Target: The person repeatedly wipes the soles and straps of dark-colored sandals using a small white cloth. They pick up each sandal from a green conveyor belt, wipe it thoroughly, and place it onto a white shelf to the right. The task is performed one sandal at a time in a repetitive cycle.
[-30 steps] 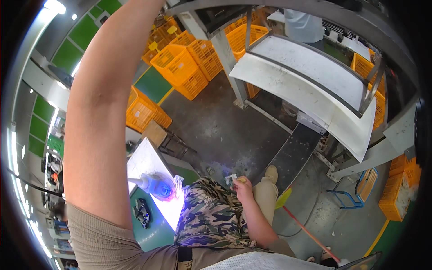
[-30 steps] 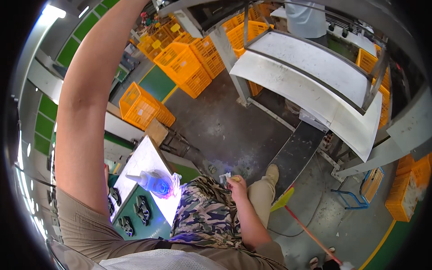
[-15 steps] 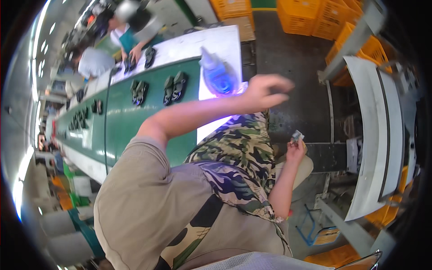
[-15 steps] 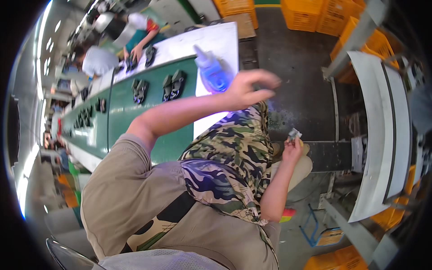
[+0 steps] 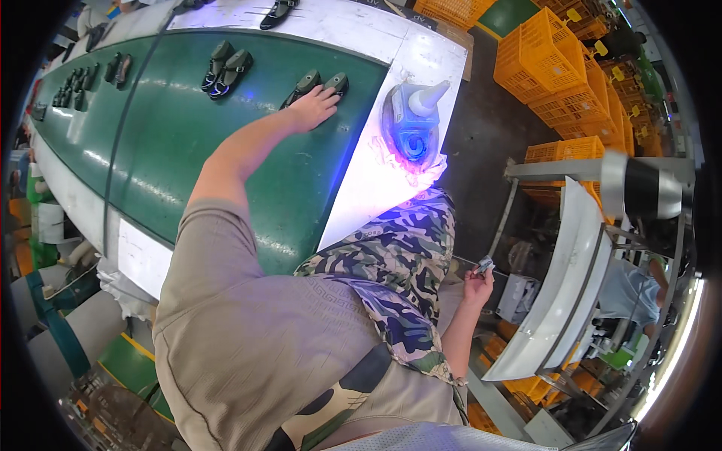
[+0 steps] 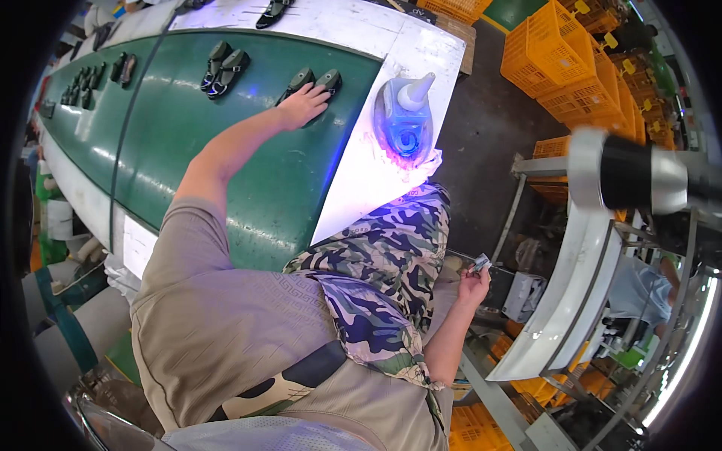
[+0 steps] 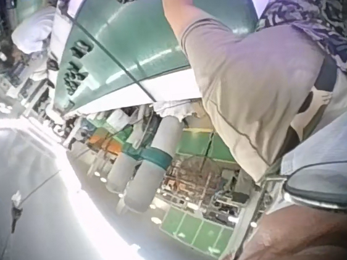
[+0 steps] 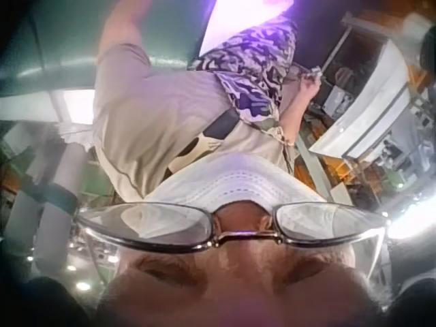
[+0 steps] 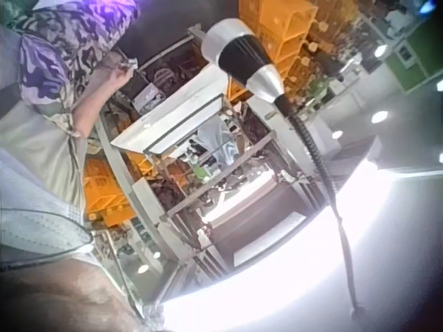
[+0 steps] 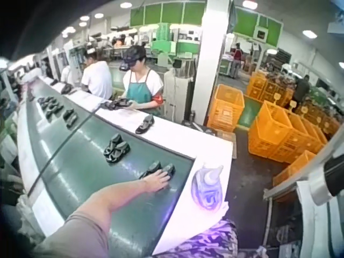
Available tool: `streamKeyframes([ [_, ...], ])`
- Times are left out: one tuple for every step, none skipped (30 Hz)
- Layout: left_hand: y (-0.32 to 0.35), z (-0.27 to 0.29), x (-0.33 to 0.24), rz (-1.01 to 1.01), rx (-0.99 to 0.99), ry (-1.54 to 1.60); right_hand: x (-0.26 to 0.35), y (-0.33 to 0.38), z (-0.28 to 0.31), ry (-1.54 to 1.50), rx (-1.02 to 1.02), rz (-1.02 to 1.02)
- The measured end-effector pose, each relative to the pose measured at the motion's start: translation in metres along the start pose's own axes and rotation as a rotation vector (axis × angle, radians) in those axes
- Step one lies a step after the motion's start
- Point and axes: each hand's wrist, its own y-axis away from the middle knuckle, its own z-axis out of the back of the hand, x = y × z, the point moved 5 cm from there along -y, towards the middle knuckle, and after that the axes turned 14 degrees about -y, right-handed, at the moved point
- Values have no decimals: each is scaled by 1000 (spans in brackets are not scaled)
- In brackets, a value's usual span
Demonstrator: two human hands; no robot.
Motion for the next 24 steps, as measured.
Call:
streamKeyframes([
  [-15,-4,1,-139,-24,-143,4,3,-10,3,6,10],
  [-29,-19,3,-207,11,-230,9,7,-20,7,12,20],
  [-46,-39,3,-277,43,-320,13,11,-30,8,16,33],
  [-62,-57,3,-348,76,-416,15,11,-37,3,32,28],
  [-72,-72,4,-358,47,-438,19,11,-43,1,48,22],
  [-79,-74,7,-374,88,-459,19,13,-42,-7,52,15],
  [-85,-76,8,-390,130,-478,20,14,-41,-17,56,24],
  [-91,-78,9,-404,173,-498,24,15,-40,-15,43,38],
  [-86,-78,17,-372,72,-508,25,14,-40,-15,39,40],
  [-85,-84,23,-342,129,-478,26,13,-41,-14,35,43],
  [-86,-89,28,-312,187,-447,29,12,-41,-11,27,50],
  [-82,-93,36,-285,247,-420,29,12,-41,-14,17,54],
  [-77,-94,45,-262,198,-368,29,11,-40,-16,7,58],
  [-69,-100,53,-224,289,-282,28,9,-39,-18,-5,51],
  [-56,-86,67,-183,378,-200,25,7,-39,-25,-14,45],
  [-46,-77,76,-137,463,-118,23,5,-40,-32,-18,40],
  [-36,-86,85,37,500,19,21,2,-41,-27,-17,28],
  [-17,-101,96,218,536,156,16,-3,-48,-22,-11,9],
  [-2,-104,106,390,565,292,10,-4,-52,-19,-13,-4],
  [10,-106,114,503,586,424,5,-6,-59,7,0,-13],
  [24,-96,124,614,603,557,0,-9,-69,33,12,-20],
  [38,-91,129,724,619,692,-5,-13,-77,61,22,-28],
  [50,-105,132,829,543,836,-8,-20,-87,91,19,-63],
  [62,-117,123,911,446,1233,-15,-27,-99,148,23,-73],
])
